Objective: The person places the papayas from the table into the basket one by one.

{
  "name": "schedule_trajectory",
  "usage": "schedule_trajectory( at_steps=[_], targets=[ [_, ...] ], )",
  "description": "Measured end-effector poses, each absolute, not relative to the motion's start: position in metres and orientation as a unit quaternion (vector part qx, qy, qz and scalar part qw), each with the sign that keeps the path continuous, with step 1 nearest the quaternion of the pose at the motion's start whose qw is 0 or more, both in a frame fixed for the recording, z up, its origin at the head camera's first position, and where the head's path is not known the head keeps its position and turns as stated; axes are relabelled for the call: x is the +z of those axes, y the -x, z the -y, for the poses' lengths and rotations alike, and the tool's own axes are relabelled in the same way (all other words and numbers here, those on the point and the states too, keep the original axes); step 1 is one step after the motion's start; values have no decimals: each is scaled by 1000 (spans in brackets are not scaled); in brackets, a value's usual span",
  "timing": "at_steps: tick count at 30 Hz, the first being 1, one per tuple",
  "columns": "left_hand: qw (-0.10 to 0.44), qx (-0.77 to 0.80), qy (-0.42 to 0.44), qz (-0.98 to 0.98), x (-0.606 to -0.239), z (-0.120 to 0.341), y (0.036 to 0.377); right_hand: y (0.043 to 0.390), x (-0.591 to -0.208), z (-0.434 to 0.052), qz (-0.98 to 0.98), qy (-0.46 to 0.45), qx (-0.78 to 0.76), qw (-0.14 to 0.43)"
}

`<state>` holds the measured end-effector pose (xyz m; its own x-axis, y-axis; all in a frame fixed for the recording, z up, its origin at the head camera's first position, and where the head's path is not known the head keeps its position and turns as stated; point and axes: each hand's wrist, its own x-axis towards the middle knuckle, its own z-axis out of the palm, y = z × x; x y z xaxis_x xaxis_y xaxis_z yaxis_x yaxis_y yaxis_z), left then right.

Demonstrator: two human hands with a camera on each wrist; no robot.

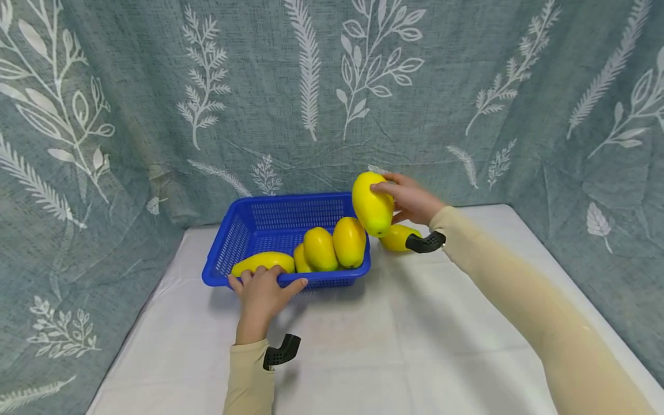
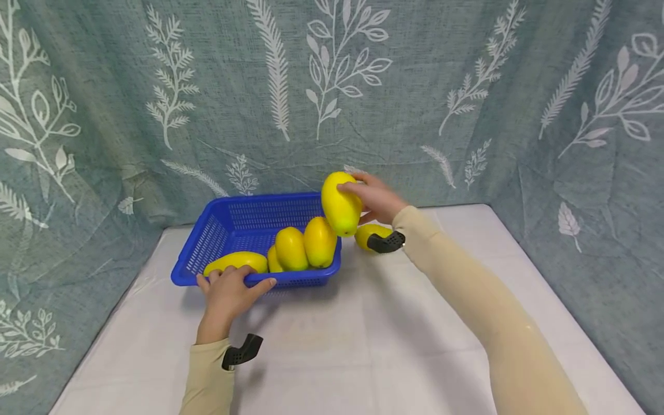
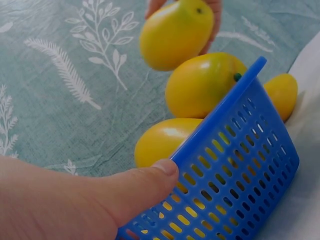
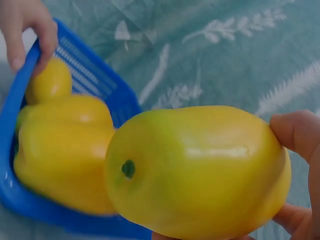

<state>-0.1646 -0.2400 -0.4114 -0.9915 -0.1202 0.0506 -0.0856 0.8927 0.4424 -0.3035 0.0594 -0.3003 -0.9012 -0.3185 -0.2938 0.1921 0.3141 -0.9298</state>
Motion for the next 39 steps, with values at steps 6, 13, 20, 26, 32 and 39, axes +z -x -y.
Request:
schedule_trajectory(
  at_steps=[6, 13, 20, 26, 32, 39],
  targets=[
    [45, -226, -56, 971, -413, 242, 165, 304, -296, -33, -772, 32, -594, 224],
    [50, -220, -51, 973, -413, 238, 165, 317, -295, -23, -731, -6, -660, 175],
    [54, -221, -54, 972, -415, 238, 165, 327, -296, -12, -724, -16, -670, 166],
    [62, -223, -56, 971, -414, 241, 165, 329, -308, 8, -726, 0, -663, 182],
    [54, -225, -57, 971, -416, 240, 163, 335, -330, 23, -723, -11, -669, 174],
    [65, -232, -59, 969, -413, 238, 162, 333, -356, 39, -741, -27, -642, 195]
  ],
)
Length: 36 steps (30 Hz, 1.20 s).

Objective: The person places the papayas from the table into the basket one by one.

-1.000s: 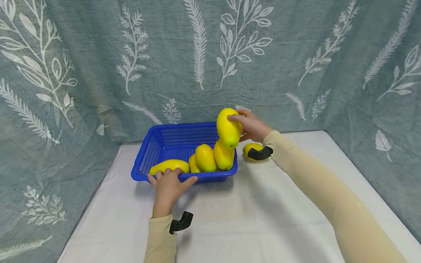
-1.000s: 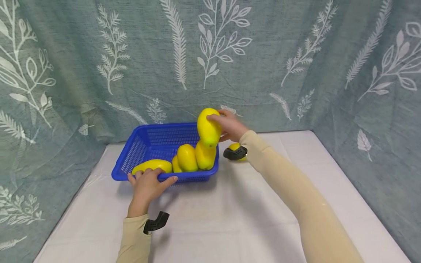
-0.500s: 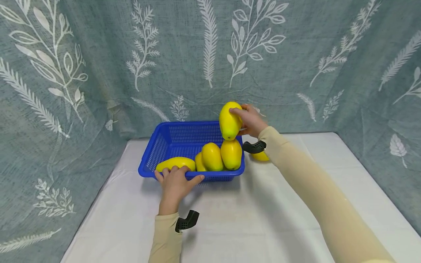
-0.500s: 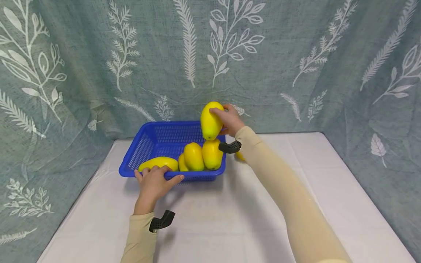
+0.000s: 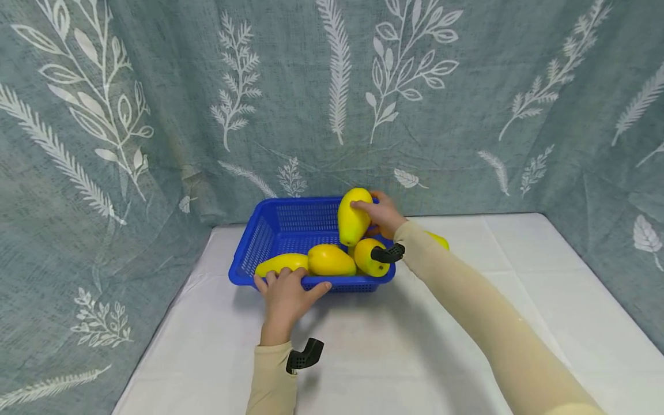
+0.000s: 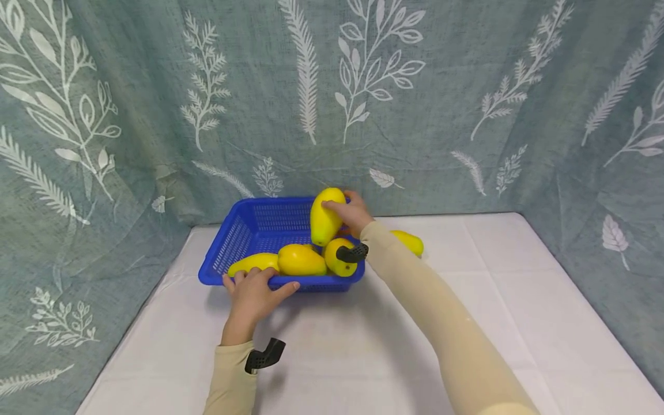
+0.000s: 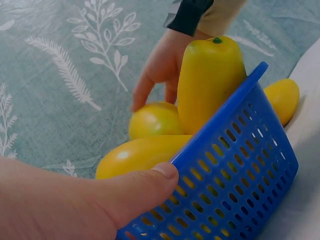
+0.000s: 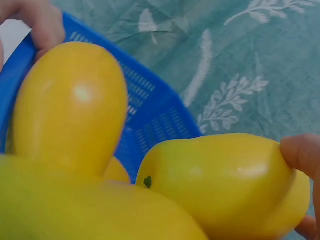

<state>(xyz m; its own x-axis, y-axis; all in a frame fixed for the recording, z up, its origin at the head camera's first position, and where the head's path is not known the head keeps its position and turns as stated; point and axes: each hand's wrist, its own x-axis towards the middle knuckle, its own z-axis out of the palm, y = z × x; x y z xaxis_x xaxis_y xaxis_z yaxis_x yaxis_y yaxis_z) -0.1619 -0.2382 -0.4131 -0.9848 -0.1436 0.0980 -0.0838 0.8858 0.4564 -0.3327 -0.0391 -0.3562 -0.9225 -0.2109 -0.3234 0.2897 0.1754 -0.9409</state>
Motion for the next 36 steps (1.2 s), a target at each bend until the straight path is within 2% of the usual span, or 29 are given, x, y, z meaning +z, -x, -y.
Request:
schedule_trajectory(
  at_steps=[12, 21, 27, 36],
  targets=[
    [64, -236, -61, 968, -411, 237, 163, 329, -365, 42, -760, -45, -619, 194],
    [61, -234, -60, 969, -413, 239, 162, 328, -355, 33, -752, -34, -617, 227],
    [59, -236, -56, 968, -413, 237, 163, 333, -325, -11, -760, -22, -618, 200],
    [44, -234, -54, 970, -413, 238, 165, 331, -302, -118, -784, -63, -600, 147]
  ],
)
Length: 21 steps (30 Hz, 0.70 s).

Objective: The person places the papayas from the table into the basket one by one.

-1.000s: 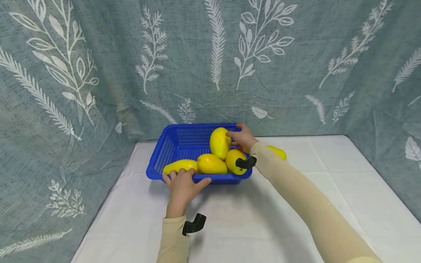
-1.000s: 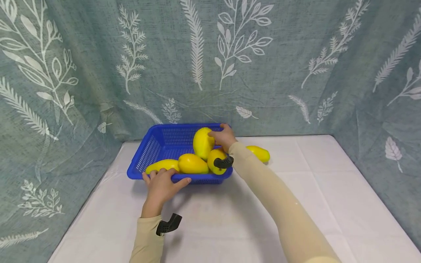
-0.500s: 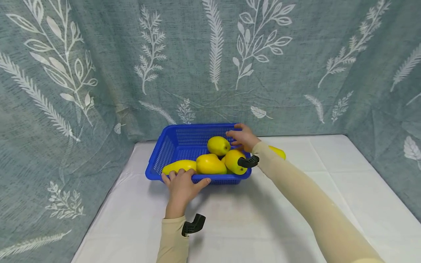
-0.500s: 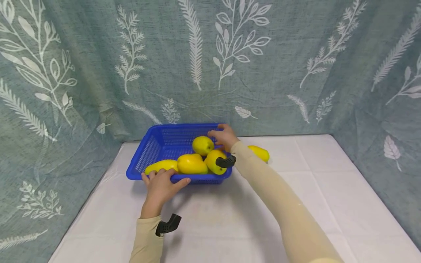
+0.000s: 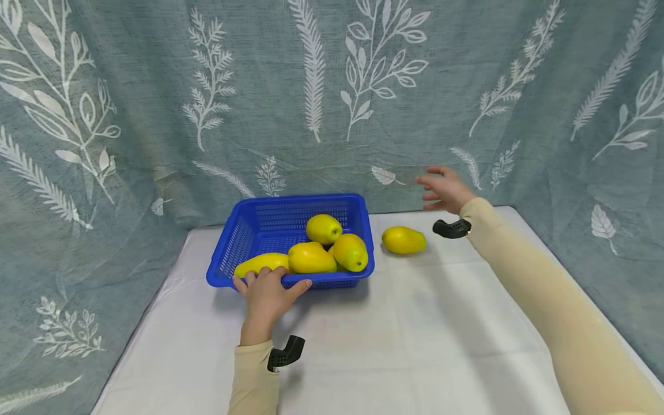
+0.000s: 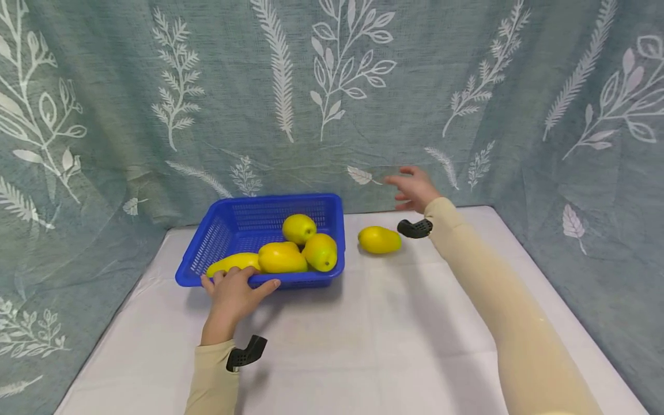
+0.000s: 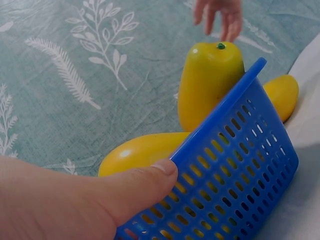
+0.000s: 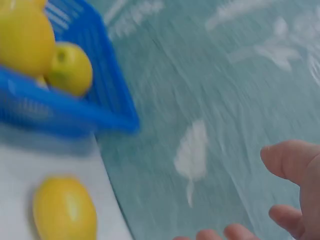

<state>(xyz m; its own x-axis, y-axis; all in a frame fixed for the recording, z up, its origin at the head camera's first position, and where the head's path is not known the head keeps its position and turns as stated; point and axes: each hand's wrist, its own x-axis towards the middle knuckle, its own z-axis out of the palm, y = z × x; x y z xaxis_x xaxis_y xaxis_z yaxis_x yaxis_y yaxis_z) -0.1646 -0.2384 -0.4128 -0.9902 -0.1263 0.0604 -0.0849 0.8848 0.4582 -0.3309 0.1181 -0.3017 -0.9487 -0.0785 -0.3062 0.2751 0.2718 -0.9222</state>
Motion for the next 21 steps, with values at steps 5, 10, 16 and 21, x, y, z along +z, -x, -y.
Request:
schedule_trajectory(
  at_steps=[5, 10, 16, 21],
  targets=[
    [38, -228, -60, 971, -409, 245, 164, 329, -310, -155, -795, -72, -586, 140],
    [38, -226, -63, 971, -407, 247, 162, 331, -330, -171, -796, -79, -582, 142],
    [43, -222, -54, 973, -410, 242, 160, 330, -356, -177, -797, -76, -577, 163],
    [48, -218, -54, 973, -412, 238, 161, 332, -370, -165, -801, -53, -572, 168]
  ],
)
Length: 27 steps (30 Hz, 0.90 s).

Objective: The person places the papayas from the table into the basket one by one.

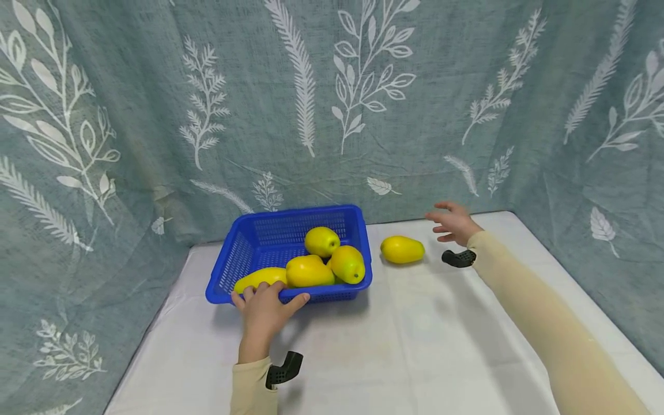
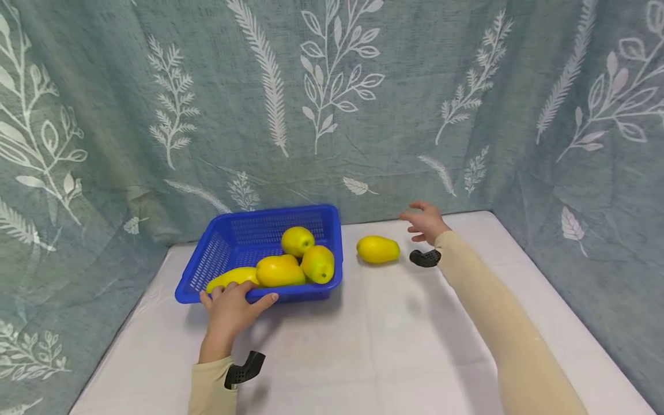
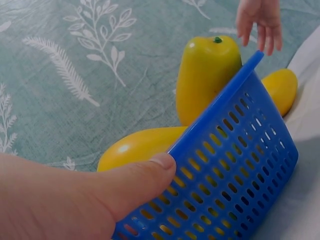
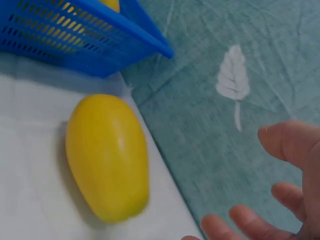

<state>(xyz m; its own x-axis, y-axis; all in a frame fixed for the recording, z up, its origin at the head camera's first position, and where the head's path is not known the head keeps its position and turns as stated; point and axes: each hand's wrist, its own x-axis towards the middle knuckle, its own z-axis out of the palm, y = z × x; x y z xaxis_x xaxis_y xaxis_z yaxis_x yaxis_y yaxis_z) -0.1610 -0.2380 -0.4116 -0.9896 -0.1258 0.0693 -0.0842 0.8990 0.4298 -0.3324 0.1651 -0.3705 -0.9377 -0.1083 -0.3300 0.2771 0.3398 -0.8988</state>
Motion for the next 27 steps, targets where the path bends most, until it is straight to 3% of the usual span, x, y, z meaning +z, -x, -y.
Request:
schedule_trajectory(
  at_steps=[11, 27],
  targets=[
    [48, -217, -63, 973, -412, 236, 161, 344, -412, -124, -823, -24, -542, 166],
    [60, -223, -60, 971, -415, 236, 163, 332, -439, -87, -852, 36, -453, 260]
  ],
)
